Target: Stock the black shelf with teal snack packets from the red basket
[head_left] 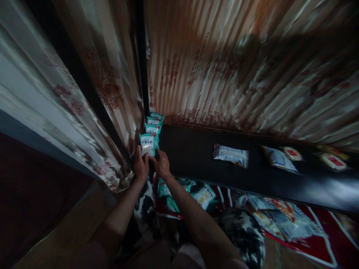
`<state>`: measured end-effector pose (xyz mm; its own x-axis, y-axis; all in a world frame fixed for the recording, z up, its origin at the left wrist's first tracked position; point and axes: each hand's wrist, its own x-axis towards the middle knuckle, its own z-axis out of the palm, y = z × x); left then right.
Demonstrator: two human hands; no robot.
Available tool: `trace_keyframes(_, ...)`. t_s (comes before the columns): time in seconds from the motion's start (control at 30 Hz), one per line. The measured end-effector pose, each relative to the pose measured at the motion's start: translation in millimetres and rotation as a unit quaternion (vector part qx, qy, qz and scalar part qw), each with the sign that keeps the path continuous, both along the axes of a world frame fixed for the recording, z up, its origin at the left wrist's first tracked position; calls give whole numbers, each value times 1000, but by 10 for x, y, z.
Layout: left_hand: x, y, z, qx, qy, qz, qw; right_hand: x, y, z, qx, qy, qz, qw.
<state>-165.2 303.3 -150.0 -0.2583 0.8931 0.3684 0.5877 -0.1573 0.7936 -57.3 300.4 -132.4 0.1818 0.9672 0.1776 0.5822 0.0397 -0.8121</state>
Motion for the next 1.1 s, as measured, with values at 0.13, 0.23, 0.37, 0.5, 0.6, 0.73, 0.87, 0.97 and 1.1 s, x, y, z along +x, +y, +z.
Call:
trace_keyframes(0.13,-7,-45,43,17,19,1,1000,22,-87,13,0,-2,-8,1000)
trace_keyframes(0.23,-21,-108,94,70,40,-12,997,51,-180,28,3,0,-17,1000)
trace_keyframes(0.37,-18,-266,142,113,58,-51,991,107,-366,57,4,11,-27,1000)
trace_keyframes(0.5,52,-504,132,115,83,-96,985,166,-614,64,21,29,-41,999)
trace_keyframes(0.6,138,-693,75,116,91,-161,976,205,-816,20,29,40,-42,998)
trace_keyframes(0.73,250,-926,-63,101,111,-244,958,293,-1099,-161,34,37,-32,998)
trace_keyframes(0.87,353,-1204,-244,45,147,-336,929,469,-1395,-431,-3,27,-81,996)
trace_keyframes(0.97,436,-1402,-385,-40,174,-373,910,656,-1594,-595,-20,20,-112,993)
trace_keyframes(1.1,521,-1523,-492,-173,235,-425,857,904,-1783,-733,-63,-29,-163,984)
